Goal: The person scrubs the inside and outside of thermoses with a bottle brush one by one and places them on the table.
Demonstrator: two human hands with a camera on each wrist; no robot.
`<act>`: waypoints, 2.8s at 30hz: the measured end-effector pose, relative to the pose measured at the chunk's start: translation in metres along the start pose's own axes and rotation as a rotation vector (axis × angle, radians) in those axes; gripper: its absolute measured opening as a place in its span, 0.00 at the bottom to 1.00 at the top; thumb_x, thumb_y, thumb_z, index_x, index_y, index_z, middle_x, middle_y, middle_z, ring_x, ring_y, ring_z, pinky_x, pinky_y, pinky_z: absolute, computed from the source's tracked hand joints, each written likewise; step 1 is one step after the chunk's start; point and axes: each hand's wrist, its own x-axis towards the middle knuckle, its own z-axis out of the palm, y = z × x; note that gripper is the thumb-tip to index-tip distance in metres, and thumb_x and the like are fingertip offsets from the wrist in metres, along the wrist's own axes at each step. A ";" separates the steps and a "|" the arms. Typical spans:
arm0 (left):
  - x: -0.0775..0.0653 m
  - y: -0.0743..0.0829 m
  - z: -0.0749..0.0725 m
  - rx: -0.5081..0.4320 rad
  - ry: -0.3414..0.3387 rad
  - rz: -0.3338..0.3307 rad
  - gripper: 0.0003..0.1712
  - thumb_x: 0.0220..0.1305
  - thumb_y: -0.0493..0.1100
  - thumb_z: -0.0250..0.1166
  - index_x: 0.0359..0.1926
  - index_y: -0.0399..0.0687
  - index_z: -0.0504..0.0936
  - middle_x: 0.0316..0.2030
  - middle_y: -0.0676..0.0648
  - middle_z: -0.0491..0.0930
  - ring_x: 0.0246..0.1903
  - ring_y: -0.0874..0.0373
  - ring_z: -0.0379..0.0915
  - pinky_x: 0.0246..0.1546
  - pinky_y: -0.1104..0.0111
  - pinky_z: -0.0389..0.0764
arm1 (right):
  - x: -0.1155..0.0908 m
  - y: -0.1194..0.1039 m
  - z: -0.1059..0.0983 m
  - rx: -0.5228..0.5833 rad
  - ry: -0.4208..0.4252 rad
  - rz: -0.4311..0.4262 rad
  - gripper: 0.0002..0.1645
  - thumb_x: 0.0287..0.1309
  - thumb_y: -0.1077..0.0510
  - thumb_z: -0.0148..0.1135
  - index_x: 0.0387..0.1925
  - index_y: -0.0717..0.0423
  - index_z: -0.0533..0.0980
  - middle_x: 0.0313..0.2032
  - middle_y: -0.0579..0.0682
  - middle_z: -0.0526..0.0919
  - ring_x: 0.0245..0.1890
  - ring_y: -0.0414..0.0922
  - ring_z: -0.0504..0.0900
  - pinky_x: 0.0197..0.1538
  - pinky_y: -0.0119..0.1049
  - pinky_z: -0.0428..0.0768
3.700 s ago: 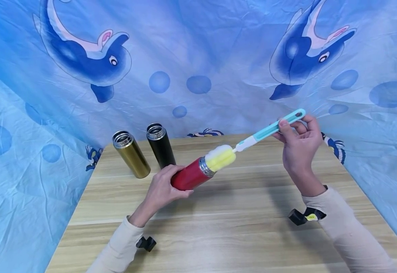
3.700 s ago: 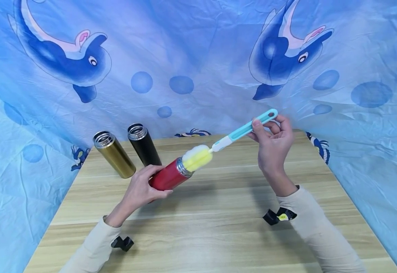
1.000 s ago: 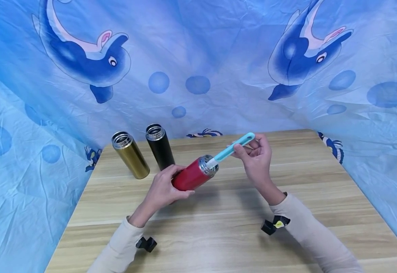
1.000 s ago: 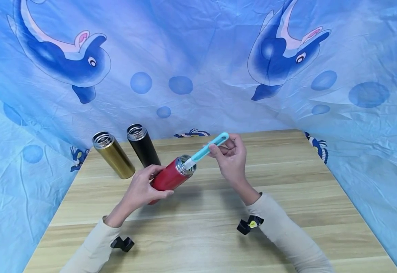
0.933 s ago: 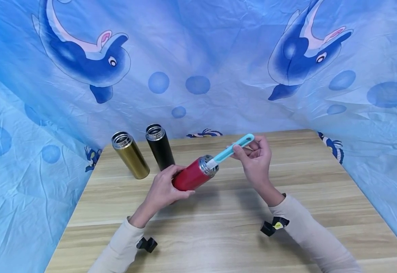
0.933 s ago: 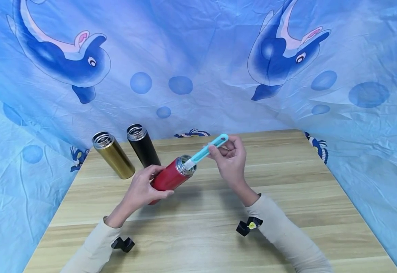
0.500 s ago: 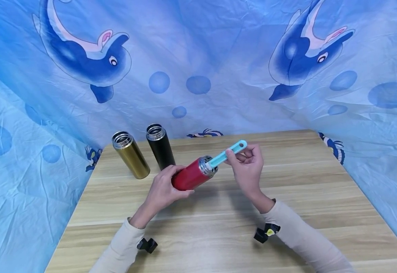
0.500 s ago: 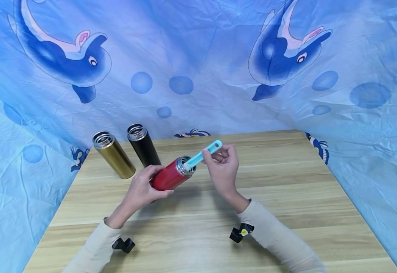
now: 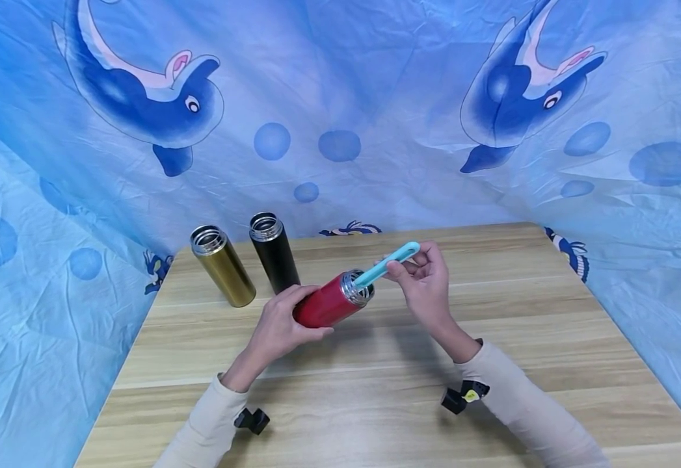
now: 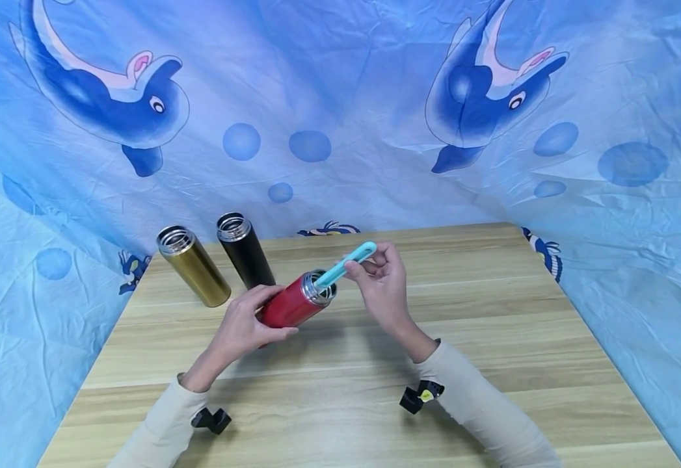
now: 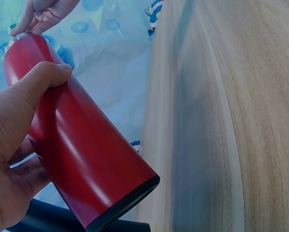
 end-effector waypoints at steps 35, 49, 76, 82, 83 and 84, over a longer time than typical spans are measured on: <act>-0.004 -0.003 -0.001 0.001 0.000 -0.056 0.43 0.42 0.51 0.86 0.61 0.50 0.79 0.52 0.48 0.82 0.49 0.51 0.79 0.44 0.53 0.86 | 0.025 -0.024 -0.017 0.053 0.059 -0.132 0.14 0.61 0.74 0.64 0.43 0.65 0.69 0.37 0.59 0.88 0.36 0.51 0.91 0.40 0.44 0.88; -0.002 -0.002 0.002 0.047 0.049 -0.020 0.42 0.41 0.51 0.86 0.58 0.49 0.80 0.50 0.47 0.82 0.46 0.50 0.80 0.45 0.53 0.85 | 0.004 -0.003 0.002 -0.054 0.177 -0.187 0.14 0.59 0.76 0.65 0.40 0.71 0.68 0.35 0.57 0.88 0.32 0.47 0.90 0.34 0.41 0.88; -0.004 -0.003 -0.002 -0.002 -0.022 -0.051 0.42 0.41 0.50 0.86 0.58 0.48 0.78 0.51 0.48 0.82 0.47 0.51 0.81 0.44 0.54 0.86 | 0.000 0.008 0.007 -0.047 0.073 -0.014 0.14 0.60 0.73 0.66 0.40 0.63 0.69 0.37 0.52 0.89 0.34 0.46 0.91 0.37 0.47 0.87; -0.004 -0.004 -0.003 0.003 -0.010 -0.036 0.43 0.40 0.50 0.87 0.58 0.48 0.78 0.51 0.48 0.81 0.48 0.51 0.80 0.45 0.53 0.86 | 0.003 -0.003 0.004 -0.075 0.123 -0.106 0.13 0.60 0.75 0.65 0.42 0.70 0.69 0.36 0.57 0.88 0.32 0.47 0.90 0.35 0.44 0.88; -0.004 -0.004 -0.004 0.005 -0.005 -0.032 0.43 0.39 0.50 0.87 0.58 0.49 0.78 0.51 0.48 0.81 0.48 0.51 0.80 0.45 0.53 0.86 | 0.004 -0.005 0.003 -0.074 0.122 -0.117 0.13 0.60 0.75 0.65 0.42 0.71 0.69 0.36 0.58 0.88 0.32 0.47 0.90 0.35 0.43 0.88; -0.004 -0.005 -0.004 0.006 -0.001 -0.028 0.43 0.39 0.50 0.87 0.58 0.49 0.78 0.51 0.48 0.81 0.48 0.51 0.80 0.45 0.53 0.86 | 0.005 -0.007 0.002 -0.073 0.118 -0.126 0.13 0.60 0.75 0.65 0.42 0.71 0.69 0.36 0.57 0.88 0.32 0.47 0.90 0.36 0.43 0.88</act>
